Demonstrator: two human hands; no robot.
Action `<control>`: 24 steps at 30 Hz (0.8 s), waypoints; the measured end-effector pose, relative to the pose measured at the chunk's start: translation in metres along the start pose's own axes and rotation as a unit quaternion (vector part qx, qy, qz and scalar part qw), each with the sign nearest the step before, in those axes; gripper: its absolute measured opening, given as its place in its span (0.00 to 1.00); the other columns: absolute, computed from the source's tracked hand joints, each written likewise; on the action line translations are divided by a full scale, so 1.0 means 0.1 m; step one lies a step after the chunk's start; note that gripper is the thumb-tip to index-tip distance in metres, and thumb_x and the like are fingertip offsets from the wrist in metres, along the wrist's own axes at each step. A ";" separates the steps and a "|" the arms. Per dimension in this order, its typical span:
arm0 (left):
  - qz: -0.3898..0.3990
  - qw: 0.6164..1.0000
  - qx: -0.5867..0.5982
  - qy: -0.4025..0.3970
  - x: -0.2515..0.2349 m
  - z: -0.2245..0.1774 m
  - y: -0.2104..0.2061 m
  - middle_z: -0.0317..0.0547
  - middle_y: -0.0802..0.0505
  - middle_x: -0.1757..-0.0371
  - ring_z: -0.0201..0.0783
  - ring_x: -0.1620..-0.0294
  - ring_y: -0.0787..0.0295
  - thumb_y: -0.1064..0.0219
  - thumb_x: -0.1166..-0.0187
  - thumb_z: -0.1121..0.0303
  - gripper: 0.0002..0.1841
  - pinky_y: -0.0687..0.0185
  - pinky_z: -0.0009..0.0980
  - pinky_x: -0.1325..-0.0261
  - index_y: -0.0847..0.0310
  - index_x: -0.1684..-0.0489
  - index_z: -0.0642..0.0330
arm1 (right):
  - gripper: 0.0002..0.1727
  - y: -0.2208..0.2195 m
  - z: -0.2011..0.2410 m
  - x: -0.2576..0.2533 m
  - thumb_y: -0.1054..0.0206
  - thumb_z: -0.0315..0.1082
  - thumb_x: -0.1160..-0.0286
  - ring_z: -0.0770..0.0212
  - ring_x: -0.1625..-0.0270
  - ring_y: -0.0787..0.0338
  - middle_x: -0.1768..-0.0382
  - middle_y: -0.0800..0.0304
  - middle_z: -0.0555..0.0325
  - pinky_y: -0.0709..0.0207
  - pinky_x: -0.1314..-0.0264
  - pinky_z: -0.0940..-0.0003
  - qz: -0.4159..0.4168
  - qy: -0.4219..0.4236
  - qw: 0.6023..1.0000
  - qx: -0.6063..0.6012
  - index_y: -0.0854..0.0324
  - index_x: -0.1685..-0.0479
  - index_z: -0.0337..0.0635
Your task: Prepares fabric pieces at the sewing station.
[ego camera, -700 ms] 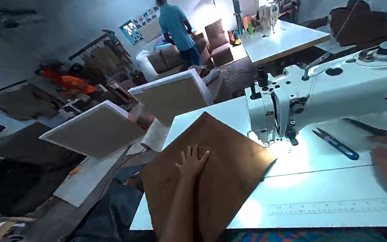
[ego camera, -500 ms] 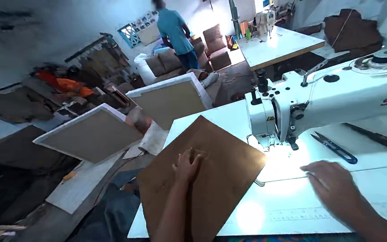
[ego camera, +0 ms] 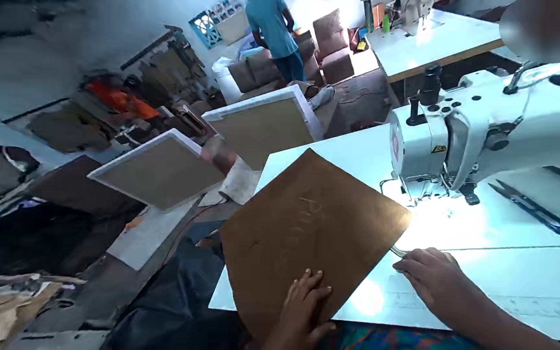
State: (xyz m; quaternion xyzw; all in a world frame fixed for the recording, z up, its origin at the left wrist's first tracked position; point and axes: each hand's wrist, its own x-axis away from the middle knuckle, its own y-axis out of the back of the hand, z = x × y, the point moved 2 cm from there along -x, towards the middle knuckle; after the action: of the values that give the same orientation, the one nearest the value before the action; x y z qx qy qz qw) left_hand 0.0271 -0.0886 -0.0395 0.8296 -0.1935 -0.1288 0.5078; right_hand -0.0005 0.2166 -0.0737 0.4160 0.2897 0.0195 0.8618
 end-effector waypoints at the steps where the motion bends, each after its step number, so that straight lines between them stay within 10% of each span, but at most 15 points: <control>1: 0.009 1.000 0.004 0.004 -0.01 -0.01 0.03 0.62 0.22 0.18 0.69 0.12 0.38 0.21 0.32 0.58 0.28 0.45 0.72 0.16 0.14 0.34 0.61 | 0.13 -0.01 -0.01 0.01 0.38 0.33 0.25 0.49 0.53 0.08 0.57 0.07 0.58 0.16 0.55 0.45 -0.001 0.002 1.000 0.006 0.07 0.53 0.53; 13: 0.096 0.987 -0.079 0.098 -0.39 -0.36 0.20 0.69 0.15 0.33 0.70 0.26 0.22 0.23 0.29 0.48 0.30 0.27 0.67 0.27 0.14 0.38 0.66 | 0.13 0.03 -0.03 0.07 0.37 0.31 0.25 0.47 0.49 0.08 0.55 0.06 0.57 0.15 0.50 0.43 0.001 -0.006 1.000 0.010 0.07 0.54 0.52; 24: 0.175 0.964 -0.117 0.165 -0.53 -0.59 0.24 0.62 0.13 0.33 0.57 0.34 0.13 0.34 0.17 0.61 0.18 0.17 0.54 0.31 0.14 0.37 0.63 | 0.13 0.02 -0.05 0.08 0.38 0.33 0.26 0.48 0.48 0.07 0.55 0.06 0.58 0.14 0.50 0.44 0.001 0.003 1.000 0.019 0.07 0.54 0.53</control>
State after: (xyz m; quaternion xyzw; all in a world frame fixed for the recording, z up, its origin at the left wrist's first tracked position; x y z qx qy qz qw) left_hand -0.0002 -0.0282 0.0094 0.7274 -0.2326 0.0785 0.6408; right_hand 0.0036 0.2237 -0.0784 0.4324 0.2921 0.0164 0.8529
